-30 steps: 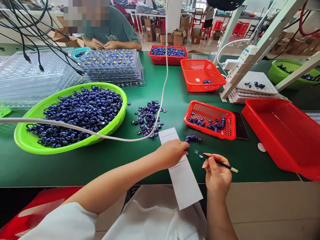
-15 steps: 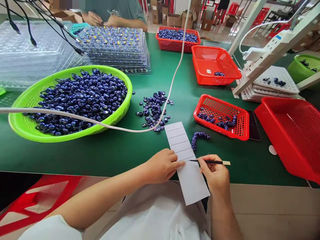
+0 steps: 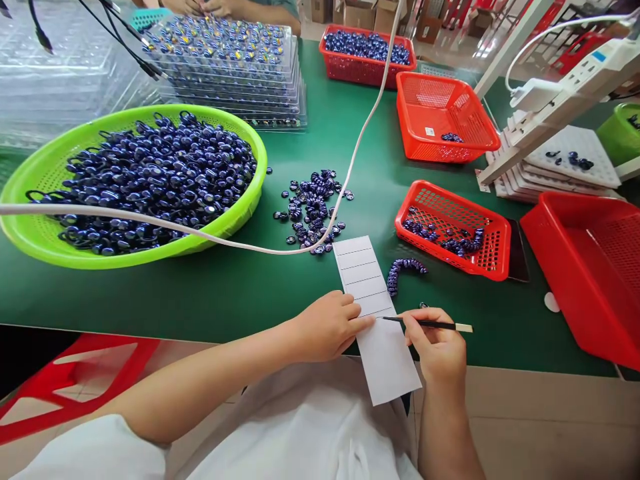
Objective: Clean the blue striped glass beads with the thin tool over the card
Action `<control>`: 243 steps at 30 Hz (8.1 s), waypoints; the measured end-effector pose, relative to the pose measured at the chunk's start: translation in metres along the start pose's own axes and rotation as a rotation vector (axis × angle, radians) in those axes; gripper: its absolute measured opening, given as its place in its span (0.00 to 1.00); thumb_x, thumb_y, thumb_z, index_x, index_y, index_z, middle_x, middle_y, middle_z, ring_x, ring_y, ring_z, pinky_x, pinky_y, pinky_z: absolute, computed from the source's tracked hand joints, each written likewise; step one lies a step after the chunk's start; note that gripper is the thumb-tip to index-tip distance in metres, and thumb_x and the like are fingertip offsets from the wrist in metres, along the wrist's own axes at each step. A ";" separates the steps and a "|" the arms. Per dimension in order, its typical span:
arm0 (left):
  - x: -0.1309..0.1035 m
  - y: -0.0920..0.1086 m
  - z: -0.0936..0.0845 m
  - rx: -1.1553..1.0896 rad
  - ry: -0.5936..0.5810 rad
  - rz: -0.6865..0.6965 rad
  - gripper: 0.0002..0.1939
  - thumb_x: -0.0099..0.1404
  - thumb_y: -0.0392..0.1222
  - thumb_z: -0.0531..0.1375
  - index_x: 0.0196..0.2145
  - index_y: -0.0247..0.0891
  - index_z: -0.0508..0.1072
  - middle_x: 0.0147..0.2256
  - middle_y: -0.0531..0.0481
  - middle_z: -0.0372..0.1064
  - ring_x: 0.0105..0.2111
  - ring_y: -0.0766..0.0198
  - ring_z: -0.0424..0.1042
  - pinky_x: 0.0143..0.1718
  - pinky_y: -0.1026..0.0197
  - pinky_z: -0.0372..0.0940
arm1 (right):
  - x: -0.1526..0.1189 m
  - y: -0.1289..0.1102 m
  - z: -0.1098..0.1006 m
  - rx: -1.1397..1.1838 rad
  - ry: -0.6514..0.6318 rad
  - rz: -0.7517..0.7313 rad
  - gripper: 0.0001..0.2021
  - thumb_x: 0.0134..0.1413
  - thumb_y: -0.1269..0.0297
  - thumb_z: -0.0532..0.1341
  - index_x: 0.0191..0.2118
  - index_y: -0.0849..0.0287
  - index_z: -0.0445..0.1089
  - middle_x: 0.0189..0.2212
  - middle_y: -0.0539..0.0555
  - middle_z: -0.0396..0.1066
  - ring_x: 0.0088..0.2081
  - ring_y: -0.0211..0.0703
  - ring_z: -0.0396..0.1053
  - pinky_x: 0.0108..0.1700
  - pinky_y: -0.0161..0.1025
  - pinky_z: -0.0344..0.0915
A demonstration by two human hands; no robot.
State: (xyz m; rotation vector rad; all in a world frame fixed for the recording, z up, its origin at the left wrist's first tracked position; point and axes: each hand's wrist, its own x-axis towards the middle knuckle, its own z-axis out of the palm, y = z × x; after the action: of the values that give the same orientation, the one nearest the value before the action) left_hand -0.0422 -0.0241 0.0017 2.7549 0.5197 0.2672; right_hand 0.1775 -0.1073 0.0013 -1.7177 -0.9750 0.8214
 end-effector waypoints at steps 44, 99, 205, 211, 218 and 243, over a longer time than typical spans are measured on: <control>0.038 0.007 -0.029 -0.979 0.087 -0.582 0.12 0.67 0.40 0.58 0.45 0.35 0.77 0.28 0.51 0.74 0.28 0.67 0.69 0.30 0.66 0.62 | 0.005 0.000 0.009 0.526 0.354 -0.180 0.08 0.51 0.66 0.70 0.33 0.58 0.69 0.31 0.52 0.79 0.18 0.31 0.66 0.25 0.35 0.64; 0.046 0.000 0.002 -0.792 0.207 -0.367 0.13 0.63 0.35 0.62 0.46 0.34 0.75 0.33 0.48 0.76 0.28 0.67 0.71 0.32 0.65 0.68 | -0.002 0.002 0.011 0.623 -0.159 -0.199 0.09 0.55 0.59 0.68 0.35 0.52 0.67 0.32 0.47 0.77 0.23 0.37 0.73 0.49 0.63 0.74; 0.077 0.017 -0.021 0.079 0.275 -0.114 0.17 0.71 0.34 0.52 0.55 0.31 0.68 0.46 0.38 0.70 0.43 0.54 0.67 0.45 0.51 0.68 | 0.006 0.000 0.009 0.567 0.693 -0.287 0.07 0.59 0.65 0.63 0.38 0.54 0.62 0.34 0.49 0.73 0.24 0.35 0.68 0.22 0.33 0.61; 0.120 0.023 0.005 0.155 0.014 0.148 0.09 0.67 0.34 0.56 0.42 0.31 0.75 0.39 0.40 0.71 0.40 0.52 0.66 0.37 0.54 0.62 | 0.008 -0.001 0.008 0.584 0.719 -0.292 0.06 0.61 0.66 0.61 0.38 0.54 0.62 0.35 0.51 0.71 0.24 0.35 0.65 0.21 0.33 0.59; 0.121 0.014 0.001 0.147 0.025 0.194 0.06 0.67 0.32 0.56 0.33 0.33 0.72 0.32 0.42 0.69 0.35 0.55 0.66 0.36 0.55 0.61 | 0.006 0.000 0.007 0.542 0.673 -0.311 0.06 0.62 0.64 0.61 0.39 0.54 0.61 0.35 0.50 0.71 0.24 0.35 0.66 0.21 0.33 0.59; 0.006 -0.017 -0.016 -0.169 0.080 0.049 0.11 0.71 0.35 0.54 0.43 0.36 0.76 0.28 0.46 0.71 0.31 0.59 0.67 0.31 0.58 0.61 | 0.010 -0.008 0.008 -0.070 -0.108 0.027 0.11 0.53 0.55 0.67 0.34 0.57 0.72 0.22 0.47 0.71 0.23 0.36 0.70 0.26 0.32 0.67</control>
State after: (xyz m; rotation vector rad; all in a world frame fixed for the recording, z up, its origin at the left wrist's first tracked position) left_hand -0.0460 -0.0022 0.0116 2.6040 0.4289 0.4148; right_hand 0.1735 -0.0940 0.0053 -1.7640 -1.0659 0.9153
